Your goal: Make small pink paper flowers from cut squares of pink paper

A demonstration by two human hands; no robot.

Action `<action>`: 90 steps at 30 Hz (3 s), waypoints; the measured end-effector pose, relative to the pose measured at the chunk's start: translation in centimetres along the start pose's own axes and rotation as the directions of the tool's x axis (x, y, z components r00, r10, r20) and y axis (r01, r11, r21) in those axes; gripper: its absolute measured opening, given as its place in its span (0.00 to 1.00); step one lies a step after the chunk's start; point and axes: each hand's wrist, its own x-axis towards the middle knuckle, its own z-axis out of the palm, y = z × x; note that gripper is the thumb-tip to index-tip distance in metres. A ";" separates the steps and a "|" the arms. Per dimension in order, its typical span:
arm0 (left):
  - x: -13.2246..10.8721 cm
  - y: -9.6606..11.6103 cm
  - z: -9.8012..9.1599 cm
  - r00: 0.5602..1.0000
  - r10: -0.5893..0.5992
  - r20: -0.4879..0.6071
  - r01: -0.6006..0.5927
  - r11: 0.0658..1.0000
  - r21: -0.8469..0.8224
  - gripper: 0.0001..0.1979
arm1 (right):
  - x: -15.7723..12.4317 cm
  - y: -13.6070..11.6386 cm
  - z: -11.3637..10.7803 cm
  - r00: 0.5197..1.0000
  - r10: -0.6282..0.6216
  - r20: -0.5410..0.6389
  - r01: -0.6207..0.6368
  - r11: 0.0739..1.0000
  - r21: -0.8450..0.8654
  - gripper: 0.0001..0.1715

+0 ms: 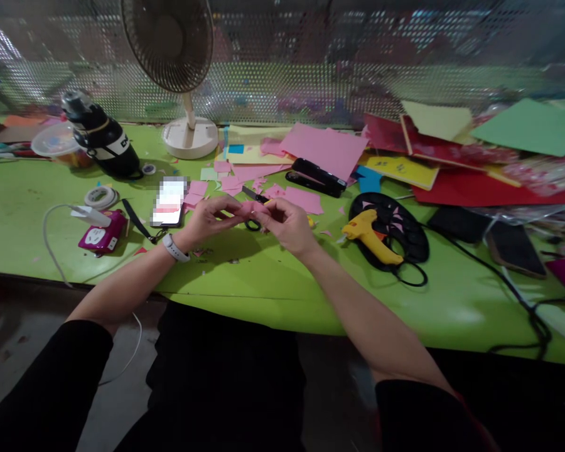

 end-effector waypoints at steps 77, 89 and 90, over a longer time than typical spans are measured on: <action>-0.2 2.6 0.1 0.884 -0.263 0.387 0.456 0.668 -0.588 0.16 | -1.2 -2.6 0.7 0.907 0.040 0.419 -0.247 0.857 0.452 0.11; -0.1 1.2 -0.3 0.920 -0.237 0.311 0.379 0.735 -0.562 0.14 | -0.3 -0.8 0.8 0.921 0.109 0.374 -0.289 0.834 0.470 0.18; 0.0 0.9 -0.3 0.924 -0.238 0.301 0.374 0.736 -0.565 0.14 | -0.2 -0.8 0.7 0.932 0.109 0.347 -0.274 0.836 0.476 0.18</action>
